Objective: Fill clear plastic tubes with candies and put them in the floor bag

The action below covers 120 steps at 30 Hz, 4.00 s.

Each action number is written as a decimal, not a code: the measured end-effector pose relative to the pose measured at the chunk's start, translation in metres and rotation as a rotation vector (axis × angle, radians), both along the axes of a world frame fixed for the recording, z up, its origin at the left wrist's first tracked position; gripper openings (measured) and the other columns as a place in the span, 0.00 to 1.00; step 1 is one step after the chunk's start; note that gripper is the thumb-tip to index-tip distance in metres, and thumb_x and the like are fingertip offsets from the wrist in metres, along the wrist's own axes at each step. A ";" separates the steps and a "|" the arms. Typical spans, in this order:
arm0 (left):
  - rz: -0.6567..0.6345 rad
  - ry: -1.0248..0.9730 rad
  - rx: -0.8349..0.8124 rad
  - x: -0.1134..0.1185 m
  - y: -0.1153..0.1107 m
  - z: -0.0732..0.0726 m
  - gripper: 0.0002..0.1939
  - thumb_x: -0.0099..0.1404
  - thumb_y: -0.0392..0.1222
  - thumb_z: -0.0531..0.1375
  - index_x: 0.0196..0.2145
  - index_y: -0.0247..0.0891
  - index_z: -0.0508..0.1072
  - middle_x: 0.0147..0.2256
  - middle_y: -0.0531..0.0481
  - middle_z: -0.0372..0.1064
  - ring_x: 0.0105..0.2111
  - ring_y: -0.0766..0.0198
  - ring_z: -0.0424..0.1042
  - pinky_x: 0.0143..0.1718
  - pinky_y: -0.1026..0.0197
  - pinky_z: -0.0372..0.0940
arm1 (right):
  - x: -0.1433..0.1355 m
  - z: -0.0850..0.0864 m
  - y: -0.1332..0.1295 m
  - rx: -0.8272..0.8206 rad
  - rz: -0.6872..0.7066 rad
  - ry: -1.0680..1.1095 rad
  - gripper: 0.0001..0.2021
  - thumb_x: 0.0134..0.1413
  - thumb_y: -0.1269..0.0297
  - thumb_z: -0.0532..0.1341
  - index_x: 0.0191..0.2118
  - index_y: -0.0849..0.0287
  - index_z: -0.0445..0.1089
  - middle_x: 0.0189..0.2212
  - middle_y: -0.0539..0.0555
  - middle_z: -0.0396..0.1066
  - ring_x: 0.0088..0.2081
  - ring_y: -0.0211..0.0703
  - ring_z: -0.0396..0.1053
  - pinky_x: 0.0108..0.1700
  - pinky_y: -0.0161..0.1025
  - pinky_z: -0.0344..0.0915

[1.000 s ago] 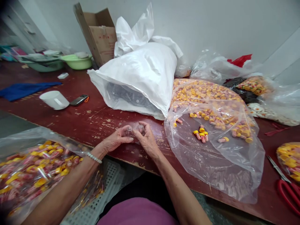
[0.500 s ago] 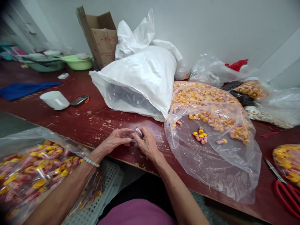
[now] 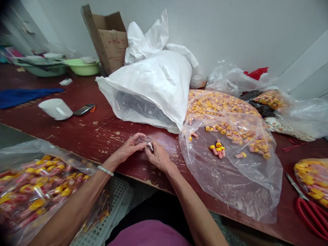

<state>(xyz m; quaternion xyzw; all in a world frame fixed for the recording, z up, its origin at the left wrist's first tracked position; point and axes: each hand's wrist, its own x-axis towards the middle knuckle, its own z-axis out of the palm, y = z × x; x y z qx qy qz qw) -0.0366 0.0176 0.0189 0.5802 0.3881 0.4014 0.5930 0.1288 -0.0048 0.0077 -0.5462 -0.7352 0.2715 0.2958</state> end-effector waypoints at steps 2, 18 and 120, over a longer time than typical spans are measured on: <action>-0.018 0.027 0.075 0.000 0.003 0.000 0.16 0.57 0.44 0.63 0.43 0.40 0.69 0.41 0.50 0.68 0.41 0.64 0.67 0.42 0.65 0.60 | 0.005 0.007 0.003 -0.039 0.077 -0.048 0.10 0.59 0.56 0.51 0.35 0.57 0.61 0.29 0.49 0.66 0.30 0.39 0.63 0.33 0.36 0.58; -0.373 -0.131 -0.134 -0.007 0.052 -0.001 0.15 0.54 0.41 0.64 0.41 0.36 0.76 0.37 0.45 0.74 0.36 0.59 0.71 0.39 0.60 0.63 | 0.011 0.028 0.048 0.191 0.237 -0.126 0.31 0.47 0.74 0.58 0.58 0.62 0.51 0.50 0.64 0.64 0.49 0.47 0.66 0.49 0.47 0.63; 0.807 -0.811 -0.287 -0.018 0.088 -0.021 0.17 0.38 0.33 0.68 0.29 0.34 0.70 0.27 0.55 0.71 0.27 0.66 0.73 0.33 0.61 0.68 | -0.089 -0.020 0.165 0.165 -0.416 -0.508 0.31 0.53 0.44 0.55 0.59 0.53 0.54 0.46 0.64 0.61 0.49 0.59 0.61 0.47 0.53 0.58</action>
